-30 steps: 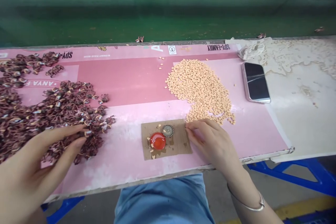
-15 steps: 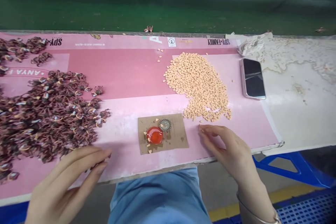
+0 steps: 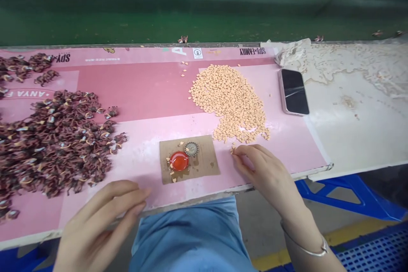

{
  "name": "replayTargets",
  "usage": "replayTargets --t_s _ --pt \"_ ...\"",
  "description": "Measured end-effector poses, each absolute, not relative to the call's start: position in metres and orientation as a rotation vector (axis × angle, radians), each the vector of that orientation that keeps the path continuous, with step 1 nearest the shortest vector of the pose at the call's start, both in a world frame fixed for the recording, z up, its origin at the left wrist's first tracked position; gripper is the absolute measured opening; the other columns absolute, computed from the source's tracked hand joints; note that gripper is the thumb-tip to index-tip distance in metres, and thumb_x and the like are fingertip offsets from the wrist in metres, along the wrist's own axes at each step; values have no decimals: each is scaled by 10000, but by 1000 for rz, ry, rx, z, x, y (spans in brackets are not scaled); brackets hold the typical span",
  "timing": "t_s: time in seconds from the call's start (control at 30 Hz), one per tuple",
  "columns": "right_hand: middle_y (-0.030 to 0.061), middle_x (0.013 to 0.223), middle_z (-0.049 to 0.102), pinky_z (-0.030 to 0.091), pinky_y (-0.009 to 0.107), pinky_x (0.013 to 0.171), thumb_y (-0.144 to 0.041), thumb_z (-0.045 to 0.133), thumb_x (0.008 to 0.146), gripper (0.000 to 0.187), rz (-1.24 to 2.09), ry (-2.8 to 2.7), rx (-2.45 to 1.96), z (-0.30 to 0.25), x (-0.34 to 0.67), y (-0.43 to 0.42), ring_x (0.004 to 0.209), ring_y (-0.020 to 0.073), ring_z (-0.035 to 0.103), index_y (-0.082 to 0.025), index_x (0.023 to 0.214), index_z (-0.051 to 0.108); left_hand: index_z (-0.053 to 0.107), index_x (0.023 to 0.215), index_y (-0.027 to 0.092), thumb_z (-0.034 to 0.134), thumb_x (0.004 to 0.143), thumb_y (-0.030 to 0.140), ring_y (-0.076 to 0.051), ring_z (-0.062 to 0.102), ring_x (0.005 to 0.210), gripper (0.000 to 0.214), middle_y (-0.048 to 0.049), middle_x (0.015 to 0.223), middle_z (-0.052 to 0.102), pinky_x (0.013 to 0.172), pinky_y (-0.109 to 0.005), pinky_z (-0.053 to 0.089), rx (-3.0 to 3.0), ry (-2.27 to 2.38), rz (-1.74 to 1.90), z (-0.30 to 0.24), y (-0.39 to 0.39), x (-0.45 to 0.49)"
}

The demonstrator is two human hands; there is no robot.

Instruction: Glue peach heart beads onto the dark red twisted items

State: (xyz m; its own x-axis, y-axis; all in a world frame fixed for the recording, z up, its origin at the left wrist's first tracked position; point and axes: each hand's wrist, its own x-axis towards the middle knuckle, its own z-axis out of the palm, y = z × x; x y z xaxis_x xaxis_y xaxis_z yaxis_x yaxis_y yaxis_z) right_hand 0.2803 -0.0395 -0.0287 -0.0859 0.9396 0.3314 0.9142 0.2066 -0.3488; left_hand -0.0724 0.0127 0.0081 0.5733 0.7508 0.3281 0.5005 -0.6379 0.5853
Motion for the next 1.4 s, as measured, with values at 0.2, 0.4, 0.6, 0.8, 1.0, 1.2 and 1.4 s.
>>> replayTargets --t_s 0.2,0.4,0.6,0.8,1.0,1.2,1.4 --pt "32 878 749 571 305 646 -174 554 1054 78 110 -2005 -1664 -29 282 -36 765 196 737 -247 1054 580 681 1113 241 582 1053 179 -130 759 853 132 -31 991 744 815 -130 613 2459 954 706 7 17 -71" --pt "41 856 748 580 321 656 -141 553 1028 121 154 -1986 -1666 -28 282 -31 760 207 740 -245 1016 613 692 1122 236 572 1061 216 -123 767 870 136 -29 1003 749 815 -114 611 2434 961 701 6 19 -72" --pt "-18 799 741 598 239 626 -129 588 991 158 299 -1847 -1550 -6 252 -34 692 144 737 -273 962 530 699 1076 256 588 1014 92 -90 747 797 208 13 917 728 751 -93 594 2130 1000 788 10 5 -32" --pt "-28 819 804 657 199 698 -27 636 939 296 580 -1739 -1136 11 193 -35 702 103 769 -276 912 479 687 957 210 612 972 35 -108 710 651 191 -5 791 718 612 -131 584 1911 963 950 8 -3 7" --pt "15 870 825 685 210 756 -36 644 963 238 593 -1731 -1174 5 185 -33 770 125 802 -251 977 543 675 919 194 600 952 -8 -120 696 651 218 -23 765 730 626 -171 591 2026 1033 1042 4 -6 3" --pt "-8 814 782 661 208 668 -65 648 962 261 634 -1608 -1229 1 179 -32 708 117 770 -258 927 476 675 939 194 607 995 38 -125 710 703 180 -26 795 742 624 -174 589 2009 1046 1013 1 -6 3" --pt "-10 806 761 648 224 656 -41 656 927 315 637 -1584 -1237 0 183 -24 696 115 748 -262 893 434 680 1074 198 601 1046 103 -96 740 739 127 -13 872 767 693 -126 610 2020 1110 980 -4 -6 -4"
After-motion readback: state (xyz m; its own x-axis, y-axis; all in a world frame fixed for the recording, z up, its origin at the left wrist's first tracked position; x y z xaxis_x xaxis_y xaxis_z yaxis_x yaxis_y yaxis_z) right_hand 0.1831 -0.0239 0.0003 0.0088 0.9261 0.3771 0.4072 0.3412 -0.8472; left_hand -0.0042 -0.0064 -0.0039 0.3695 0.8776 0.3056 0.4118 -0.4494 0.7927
